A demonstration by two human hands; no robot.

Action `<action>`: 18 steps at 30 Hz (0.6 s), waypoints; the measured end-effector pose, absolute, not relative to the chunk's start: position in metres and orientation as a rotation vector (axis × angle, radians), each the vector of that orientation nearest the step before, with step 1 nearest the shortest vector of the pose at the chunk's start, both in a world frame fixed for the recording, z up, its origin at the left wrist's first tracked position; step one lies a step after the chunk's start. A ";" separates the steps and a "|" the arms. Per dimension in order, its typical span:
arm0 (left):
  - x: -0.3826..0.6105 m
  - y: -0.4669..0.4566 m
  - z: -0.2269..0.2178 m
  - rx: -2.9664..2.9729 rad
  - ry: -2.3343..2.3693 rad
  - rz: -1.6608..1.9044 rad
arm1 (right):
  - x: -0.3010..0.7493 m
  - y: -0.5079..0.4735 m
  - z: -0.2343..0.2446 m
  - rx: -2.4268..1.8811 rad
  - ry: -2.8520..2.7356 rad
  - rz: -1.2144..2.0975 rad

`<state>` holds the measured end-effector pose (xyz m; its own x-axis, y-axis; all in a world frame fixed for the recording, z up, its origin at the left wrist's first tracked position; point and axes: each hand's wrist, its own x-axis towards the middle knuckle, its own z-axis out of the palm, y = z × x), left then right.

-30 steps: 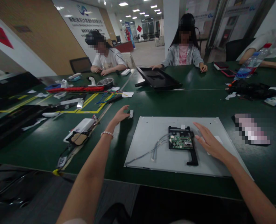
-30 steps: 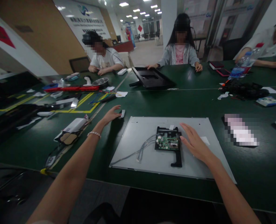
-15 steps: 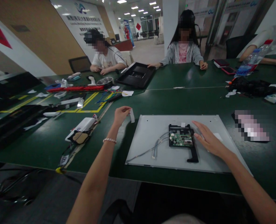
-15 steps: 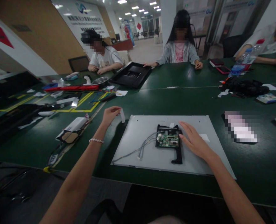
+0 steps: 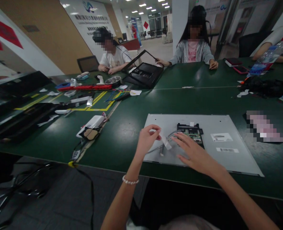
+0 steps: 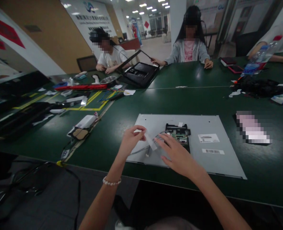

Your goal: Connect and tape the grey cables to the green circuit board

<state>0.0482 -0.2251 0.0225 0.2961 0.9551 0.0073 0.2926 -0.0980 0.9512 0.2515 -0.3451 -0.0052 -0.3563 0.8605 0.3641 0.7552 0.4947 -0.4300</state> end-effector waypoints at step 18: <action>0.036 -0.276 -0.009 2.303 1.357 0.809 | 0.215 -0.327 -0.028 -1.302 -2.334 -0.190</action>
